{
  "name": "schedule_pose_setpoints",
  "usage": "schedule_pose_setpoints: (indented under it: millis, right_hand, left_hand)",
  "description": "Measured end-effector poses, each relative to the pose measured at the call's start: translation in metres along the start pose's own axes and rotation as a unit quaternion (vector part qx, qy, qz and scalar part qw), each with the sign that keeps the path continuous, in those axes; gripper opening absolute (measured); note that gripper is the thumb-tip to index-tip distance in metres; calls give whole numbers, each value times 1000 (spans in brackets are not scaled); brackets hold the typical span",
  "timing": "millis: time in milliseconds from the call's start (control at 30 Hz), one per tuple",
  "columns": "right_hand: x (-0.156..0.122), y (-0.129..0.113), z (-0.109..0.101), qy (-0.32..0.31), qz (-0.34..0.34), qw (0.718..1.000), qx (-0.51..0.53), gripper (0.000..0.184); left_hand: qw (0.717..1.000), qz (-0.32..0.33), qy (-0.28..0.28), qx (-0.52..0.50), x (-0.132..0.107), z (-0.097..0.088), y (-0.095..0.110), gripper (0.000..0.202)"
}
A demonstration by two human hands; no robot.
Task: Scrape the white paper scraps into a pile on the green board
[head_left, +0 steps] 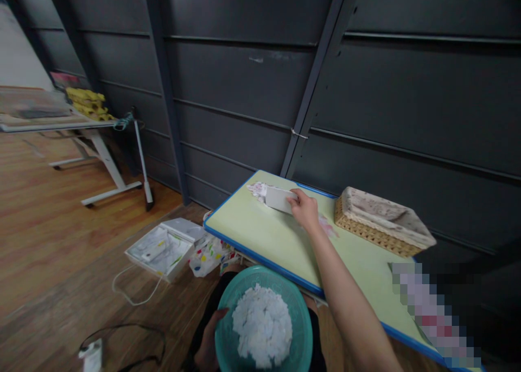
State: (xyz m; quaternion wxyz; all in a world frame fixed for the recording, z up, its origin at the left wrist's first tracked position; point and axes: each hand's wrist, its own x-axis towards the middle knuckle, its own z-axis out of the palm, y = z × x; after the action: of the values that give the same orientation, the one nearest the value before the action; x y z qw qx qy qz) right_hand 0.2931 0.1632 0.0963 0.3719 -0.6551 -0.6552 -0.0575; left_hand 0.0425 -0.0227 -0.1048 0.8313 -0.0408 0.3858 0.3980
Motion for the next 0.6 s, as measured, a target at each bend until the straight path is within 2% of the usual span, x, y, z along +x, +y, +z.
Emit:
schedule_pose_setpoints:
  millis: [133,367,600]
  right_hand:
    - [1,2,0,25,14,1000,-2,31]
    - [-4,-7,17,-9,-37,998,42,32]
    - [0,1,6,3,-8,999,42,30]
  left_hand:
    - [1000,-6,14,-1,0,2,1,53]
    - [1000,-6,6,-4,-2,3,1,56]
    - [1000,-26,10,-14,-2,3,2,59]
